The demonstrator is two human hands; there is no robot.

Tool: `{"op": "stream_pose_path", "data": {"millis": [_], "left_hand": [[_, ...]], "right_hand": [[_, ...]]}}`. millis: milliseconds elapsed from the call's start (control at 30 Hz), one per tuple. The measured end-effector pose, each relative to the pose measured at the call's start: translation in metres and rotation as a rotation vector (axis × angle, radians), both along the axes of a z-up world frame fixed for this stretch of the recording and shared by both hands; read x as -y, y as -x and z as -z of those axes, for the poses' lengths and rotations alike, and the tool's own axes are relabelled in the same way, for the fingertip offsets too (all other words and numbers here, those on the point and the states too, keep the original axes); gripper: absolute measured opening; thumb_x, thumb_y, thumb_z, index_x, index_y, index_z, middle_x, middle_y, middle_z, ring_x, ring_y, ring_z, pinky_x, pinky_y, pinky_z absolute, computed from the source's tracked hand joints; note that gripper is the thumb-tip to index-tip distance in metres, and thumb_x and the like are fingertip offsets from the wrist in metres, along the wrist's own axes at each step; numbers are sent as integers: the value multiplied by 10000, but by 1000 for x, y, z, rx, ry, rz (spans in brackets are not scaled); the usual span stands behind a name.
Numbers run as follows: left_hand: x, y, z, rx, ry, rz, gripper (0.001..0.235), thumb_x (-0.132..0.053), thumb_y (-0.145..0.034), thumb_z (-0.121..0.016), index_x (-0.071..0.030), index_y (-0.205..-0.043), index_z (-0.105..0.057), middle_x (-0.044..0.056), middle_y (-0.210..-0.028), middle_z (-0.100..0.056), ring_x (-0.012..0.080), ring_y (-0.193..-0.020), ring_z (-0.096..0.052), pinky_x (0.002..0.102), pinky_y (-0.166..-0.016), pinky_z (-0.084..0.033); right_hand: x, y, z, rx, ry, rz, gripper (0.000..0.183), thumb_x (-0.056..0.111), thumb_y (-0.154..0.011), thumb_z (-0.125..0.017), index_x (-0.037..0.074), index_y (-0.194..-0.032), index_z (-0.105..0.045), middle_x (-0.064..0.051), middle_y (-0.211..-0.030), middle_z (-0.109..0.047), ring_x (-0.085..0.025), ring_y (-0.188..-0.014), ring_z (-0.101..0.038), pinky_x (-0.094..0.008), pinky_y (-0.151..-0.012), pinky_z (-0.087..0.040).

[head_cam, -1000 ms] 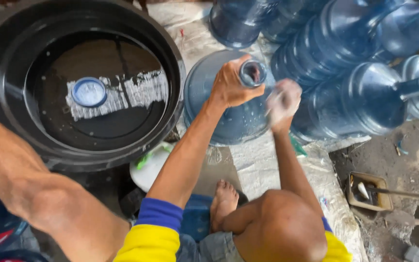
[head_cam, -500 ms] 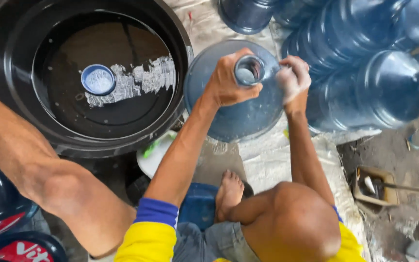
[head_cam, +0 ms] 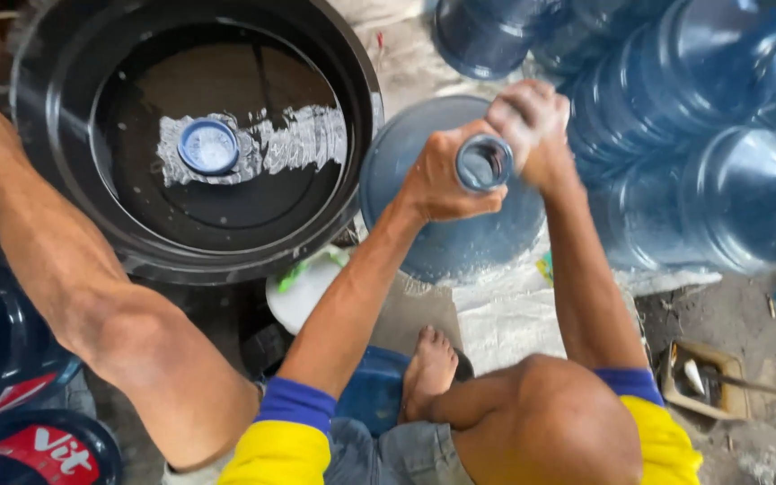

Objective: The person scrubs the exterior of a large blue water jug using a brush and soapy water from a nearby black basin. They rotate the jug to clean different sides and the neck area, then rinse the jug with water from a white container.

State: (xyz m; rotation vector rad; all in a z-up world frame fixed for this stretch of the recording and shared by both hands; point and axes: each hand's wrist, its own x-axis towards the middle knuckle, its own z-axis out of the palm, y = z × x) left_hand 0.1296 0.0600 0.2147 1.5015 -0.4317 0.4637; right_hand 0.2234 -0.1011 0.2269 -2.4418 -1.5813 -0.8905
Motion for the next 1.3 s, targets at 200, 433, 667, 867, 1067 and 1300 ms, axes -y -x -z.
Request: {"op": "stream_pose_path", "data": {"millis": [200, 433, 667, 867, 1067, 1300], "left_hand": [[-4, 1, -7, -13, -31, -44, 305, -166, -597, -724, -157, -850, -554, -38, -742, -605, 107, -632, -536, 278, -606, -455], [11, -5, -2, -6, 81, -74, 348, -234, -518, -758, -201, -826, -600, 27, -658, -648, 245, -643, -669, 401, -614, -511], [22, -5, -4, -107, -5, -96, 399, -291, -522, -765, -183, -860, -583, 74, -687, -652, 335, -698, -665, 484, -642, -514], [25, -15, 2, -106, 26, -90, 371, -314, -550, -778, -196, -842, -582, 54, -662, -653, 306, -671, -674, 461, -606, -509], [16, -17, -10, -141, -104, -68, 298, -268, -645, -706, -175, -880, -546, -40, -717, -670, 133, -597, -643, 295, -551, -507], [31, -34, -9, -314, -204, -118, 426, -394, -628, -698, -199, -962, -520, -22, -752, -707, 233, -735, -710, 360, -620, -525]], "right_hand": [[3, 3, -1, -59, -40, 66, 76, 175, -935, -583, 105, -906, -593, -90, -1028, -590, -333, -993, -519, -466, -747, -356], [27, 19, 10, 27, -119, 139, 111, 201, -942, -576, 135, -854, -589, -47, -1006, -601, -279, -987, -555, -359, -681, -376], [51, 51, 29, -196, -321, 230, 93, 159, -906, -578, 74, -925, -612, -127, -1057, -579, -305, -1031, -554, -365, -802, -400], [56, 67, 33, -163, -394, 251, 74, 134, -900, -608, 61, -895, -598, -163, -1038, -570, -340, -1022, -538, -403, -803, -399], [43, 72, 24, -359, -602, 255, 83, 57, -910, -487, 8, -897, -552, -165, -939, -550, -340, -908, -516, -417, -844, -370], [40, 68, 58, -211, -802, 440, 209, 11, -763, -464, 47, -923, -592, -201, -1053, -567, -318, -954, -525, -401, -873, -380]]}}
